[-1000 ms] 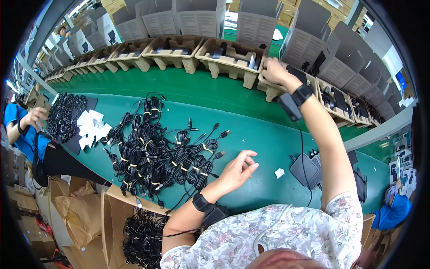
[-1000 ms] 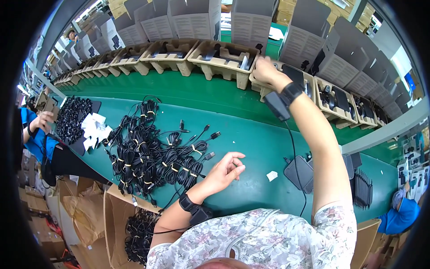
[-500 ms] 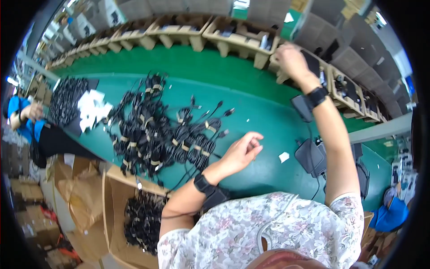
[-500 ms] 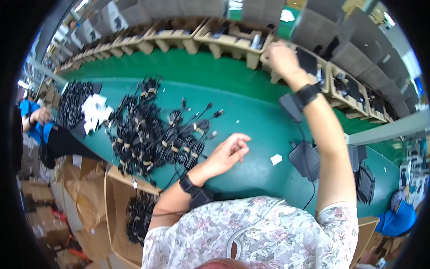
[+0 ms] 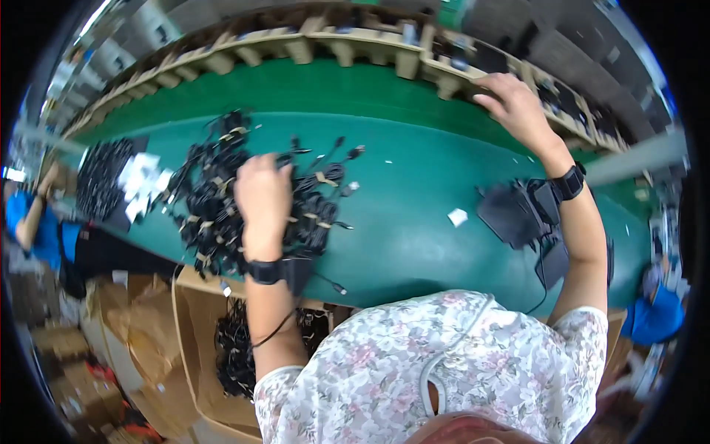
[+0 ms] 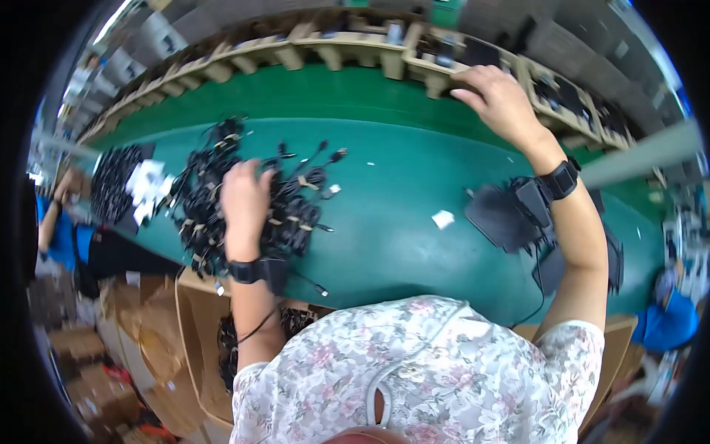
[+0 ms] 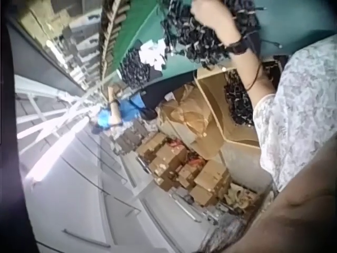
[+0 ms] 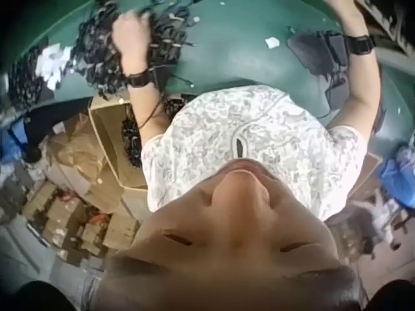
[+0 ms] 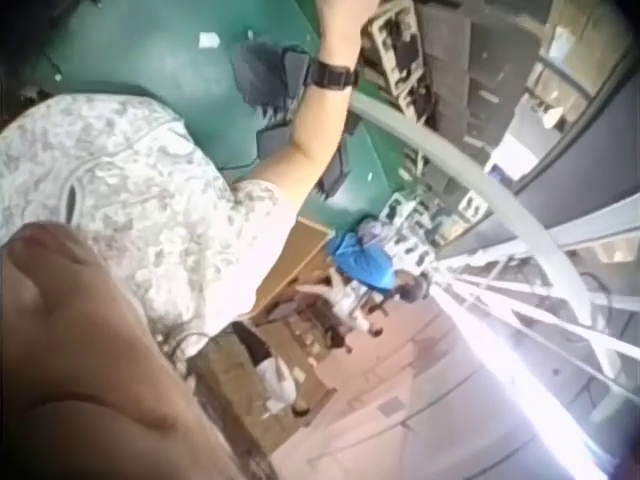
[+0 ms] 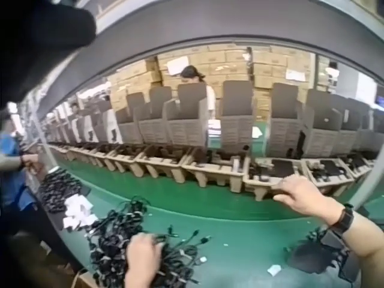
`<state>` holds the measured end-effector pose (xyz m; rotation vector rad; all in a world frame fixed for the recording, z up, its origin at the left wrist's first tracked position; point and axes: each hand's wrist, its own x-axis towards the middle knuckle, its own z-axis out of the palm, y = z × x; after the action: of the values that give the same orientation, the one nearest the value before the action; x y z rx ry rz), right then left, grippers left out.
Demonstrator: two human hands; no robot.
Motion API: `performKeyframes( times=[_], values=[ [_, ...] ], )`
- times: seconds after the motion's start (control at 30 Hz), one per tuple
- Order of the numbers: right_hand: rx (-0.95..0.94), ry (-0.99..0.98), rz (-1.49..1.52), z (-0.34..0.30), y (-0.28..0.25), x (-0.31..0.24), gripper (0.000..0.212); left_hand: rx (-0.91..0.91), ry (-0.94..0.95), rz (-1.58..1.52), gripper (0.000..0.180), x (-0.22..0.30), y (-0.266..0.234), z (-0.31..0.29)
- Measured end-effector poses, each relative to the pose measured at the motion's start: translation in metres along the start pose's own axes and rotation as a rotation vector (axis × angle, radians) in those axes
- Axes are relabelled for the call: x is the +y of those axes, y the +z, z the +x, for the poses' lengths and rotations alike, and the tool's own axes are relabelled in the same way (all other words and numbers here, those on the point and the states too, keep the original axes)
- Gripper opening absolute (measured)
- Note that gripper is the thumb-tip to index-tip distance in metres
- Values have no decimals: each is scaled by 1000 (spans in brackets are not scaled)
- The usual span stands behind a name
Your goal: The person picks up a cable and a base, places the base into a cardboard tray, and then peels a small white sticker to press it onto the base.
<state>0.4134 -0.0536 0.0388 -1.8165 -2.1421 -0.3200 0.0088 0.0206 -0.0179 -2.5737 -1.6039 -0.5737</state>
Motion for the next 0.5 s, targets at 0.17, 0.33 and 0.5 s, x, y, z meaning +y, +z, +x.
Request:
performKeyframes(
  times=[0.17,0.33,0.5],
  values=[
    [-197,140,-16,-43,-45,-11,37,-261,-58,173,29,-40,18,15],
    [-401,202,44,-84,-37,-39,58,-149,27,119,24,-28,9,15],
    [-391,112,15,-128,2,-65,76,-136,271,-129,29,24,18,4]
  ],
)
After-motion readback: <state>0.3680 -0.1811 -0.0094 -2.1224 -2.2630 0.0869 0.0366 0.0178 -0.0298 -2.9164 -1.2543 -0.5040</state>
